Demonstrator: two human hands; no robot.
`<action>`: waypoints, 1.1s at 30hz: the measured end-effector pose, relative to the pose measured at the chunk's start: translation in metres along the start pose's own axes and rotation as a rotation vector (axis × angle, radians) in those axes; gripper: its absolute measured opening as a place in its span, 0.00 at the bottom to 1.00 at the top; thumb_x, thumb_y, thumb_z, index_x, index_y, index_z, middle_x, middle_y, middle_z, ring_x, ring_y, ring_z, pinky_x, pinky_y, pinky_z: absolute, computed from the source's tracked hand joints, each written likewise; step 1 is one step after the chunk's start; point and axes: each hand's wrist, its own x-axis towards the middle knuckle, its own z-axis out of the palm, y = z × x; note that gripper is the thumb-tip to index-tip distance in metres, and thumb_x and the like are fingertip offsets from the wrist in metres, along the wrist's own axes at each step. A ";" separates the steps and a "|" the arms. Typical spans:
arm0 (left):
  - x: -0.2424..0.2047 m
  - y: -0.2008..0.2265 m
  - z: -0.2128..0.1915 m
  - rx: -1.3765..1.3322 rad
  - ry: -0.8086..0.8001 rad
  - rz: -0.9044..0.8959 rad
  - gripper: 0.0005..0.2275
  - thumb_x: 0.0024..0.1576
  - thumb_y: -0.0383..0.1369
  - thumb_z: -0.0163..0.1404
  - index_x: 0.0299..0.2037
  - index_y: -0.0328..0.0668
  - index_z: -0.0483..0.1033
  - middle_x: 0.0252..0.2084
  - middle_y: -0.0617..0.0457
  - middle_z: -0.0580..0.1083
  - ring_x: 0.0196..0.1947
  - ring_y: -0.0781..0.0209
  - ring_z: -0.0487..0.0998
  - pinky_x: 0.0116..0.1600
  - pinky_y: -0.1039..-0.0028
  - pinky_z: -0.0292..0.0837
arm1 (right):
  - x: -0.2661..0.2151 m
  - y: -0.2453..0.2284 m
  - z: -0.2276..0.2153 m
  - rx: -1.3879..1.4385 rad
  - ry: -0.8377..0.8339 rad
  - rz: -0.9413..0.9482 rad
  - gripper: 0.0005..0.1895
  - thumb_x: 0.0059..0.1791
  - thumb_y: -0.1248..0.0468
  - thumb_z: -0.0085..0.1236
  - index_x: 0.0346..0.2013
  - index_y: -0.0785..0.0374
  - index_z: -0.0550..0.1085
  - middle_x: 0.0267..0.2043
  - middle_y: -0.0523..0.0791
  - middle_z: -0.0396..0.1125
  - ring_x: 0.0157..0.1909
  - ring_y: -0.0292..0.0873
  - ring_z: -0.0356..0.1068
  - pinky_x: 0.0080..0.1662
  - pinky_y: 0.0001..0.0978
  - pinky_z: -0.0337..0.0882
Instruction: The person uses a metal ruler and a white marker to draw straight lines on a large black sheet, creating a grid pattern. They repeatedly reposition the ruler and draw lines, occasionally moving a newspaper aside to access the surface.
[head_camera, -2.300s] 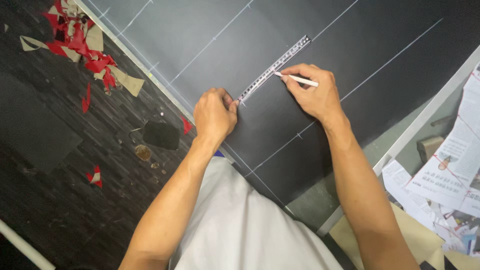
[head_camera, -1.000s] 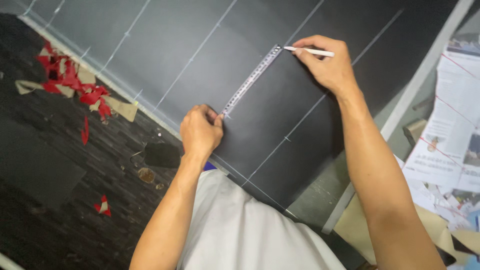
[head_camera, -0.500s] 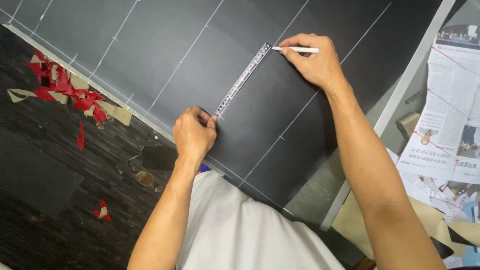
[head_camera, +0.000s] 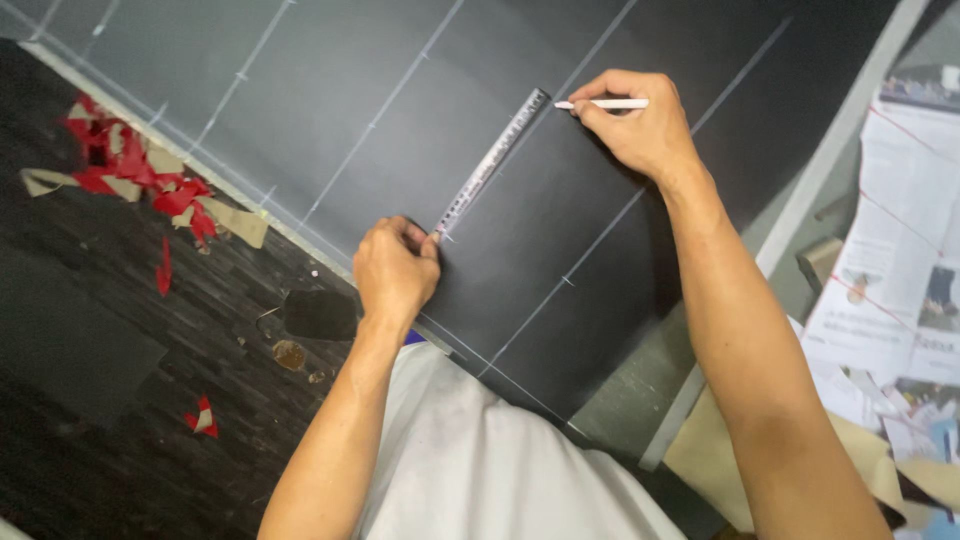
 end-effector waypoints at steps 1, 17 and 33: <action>0.002 -0.001 -0.002 0.000 0.022 0.014 0.07 0.50 0.31 0.63 0.27 0.37 0.78 0.32 0.45 0.77 0.34 0.47 0.78 0.42 0.58 0.72 | 0.006 -0.002 0.002 0.002 -0.001 -0.056 0.06 0.52 0.64 0.64 0.42 0.60 0.83 0.34 0.41 0.76 0.36 0.33 0.73 0.40 0.26 0.70; -0.001 0.001 0.003 -0.022 0.020 0.077 0.08 0.52 0.31 0.63 0.31 0.34 0.78 0.33 0.42 0.77 0.33 0.44 0.78 0.41 0.59 0.72 | -0.014 -0.003 -0.018 -0.062 0.033 -0.056 0.08 0.47 0.66 0.64 0.40 0.62 0.82 0.35 0.42 0.77 0.37 0.33 0.76 0.41 0.27 0.73; -0.080 0.055 0.070 -0.167 -0.125 0.193 0.08 0.50 0.30 0.62 0.24 0.38 0.75 0.30 0.48 0.74 0.33 0.47 0.77 0.40 0.58 0.71 | -0.121 0.074 -0.029 0.157 0.363 -0.101 0.13 0.65 0.68 0.53 0.64 0.67 0.74 0.59 0.47 0.74 0.58 0.36 0.73 0.59 0.25 0.72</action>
